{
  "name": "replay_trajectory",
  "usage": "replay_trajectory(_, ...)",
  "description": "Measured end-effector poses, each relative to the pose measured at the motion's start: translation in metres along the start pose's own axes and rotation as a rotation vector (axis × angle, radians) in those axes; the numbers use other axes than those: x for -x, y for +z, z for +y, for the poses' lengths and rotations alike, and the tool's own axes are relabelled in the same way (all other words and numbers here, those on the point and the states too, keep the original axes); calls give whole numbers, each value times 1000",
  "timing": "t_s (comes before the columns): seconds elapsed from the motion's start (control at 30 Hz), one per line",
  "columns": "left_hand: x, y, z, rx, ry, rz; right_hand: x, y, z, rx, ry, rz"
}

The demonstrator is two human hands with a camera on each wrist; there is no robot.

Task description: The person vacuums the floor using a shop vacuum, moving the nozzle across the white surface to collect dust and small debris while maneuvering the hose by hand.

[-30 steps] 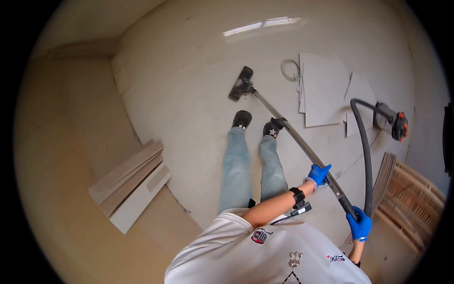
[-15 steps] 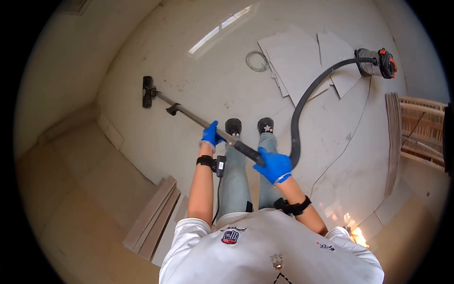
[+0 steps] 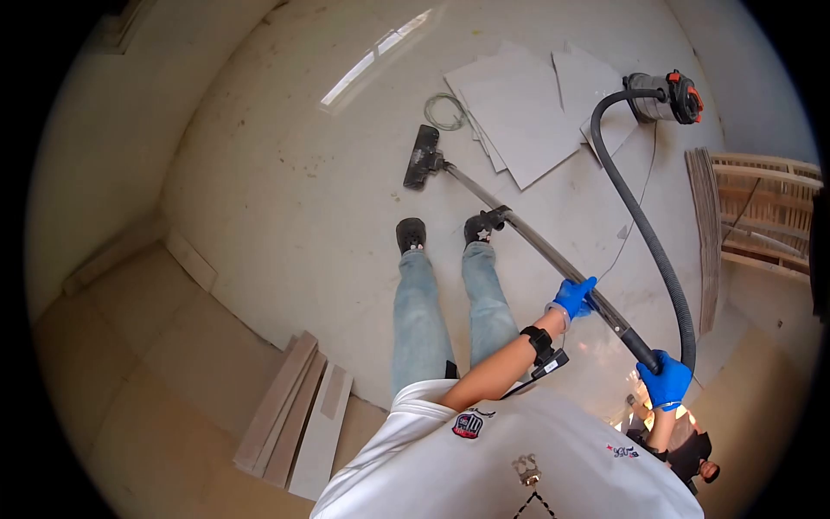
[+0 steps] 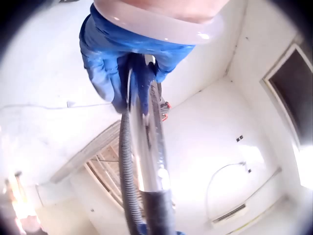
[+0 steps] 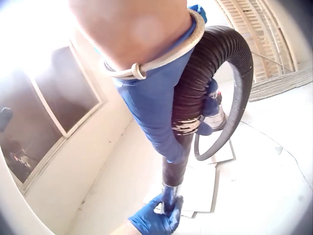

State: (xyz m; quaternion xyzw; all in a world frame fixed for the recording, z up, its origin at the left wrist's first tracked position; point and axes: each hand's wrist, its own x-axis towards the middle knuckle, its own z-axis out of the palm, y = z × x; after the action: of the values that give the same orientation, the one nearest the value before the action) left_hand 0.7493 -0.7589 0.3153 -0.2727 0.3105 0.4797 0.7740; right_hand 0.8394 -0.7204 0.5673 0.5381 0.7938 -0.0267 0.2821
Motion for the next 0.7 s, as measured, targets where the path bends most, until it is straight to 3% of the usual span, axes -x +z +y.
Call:
replay_trajectory(0.07,-10,3,-9,72,77,117,-2,-4,-2,2,-8,28)
replay_trajectory(0.1,-17,-12,-4,178,143,77,-9,2,-16,-58,-88,49)
replay_trajectory(0.17,-15,-26,9,-11,200,208,-23,12,-41,-107,-146,25)
replay_trajectory(0.23,-25,-100,38,43,373,373,-27,51,-67,-239,-156,-30)
replay_trajectory(0.27,1,-138,90,126,186,108,-32,94,-95,-342,-281,-17)
replay_trajectory(0.3,-14,-154,82,-41,414,490,-36,82,-103,-371,-281,-80)
replay_trajectory(0.37,26,-185,132,-95,377,516,-43,123,-140,-418,-423,-73)
replay_trajectory(0.43,33,-175,146,-114,349,527,-57,112,-145,-393,-439,-188)
replay_trajectory(0.53,18,-164,134,-86,302,554,-63,107,-118,-354,-434,-283)
replay_trajectory(0.57,-2,-134,97,-121,252,514,-64,120,-69,-462,-357,-293)
replay_trajectory(0.63,-30,-128,73,-211,152,510,-66,118,-36,-445,-357,-146)
replay_trajectory(0.67,-60,-91,24,-435,195,561,-64,121,6,-394,-322,-121)
replay_trajectory(0.7,-52,-71,22,-305,163,392,-60,114,33,-349,-312,-111)
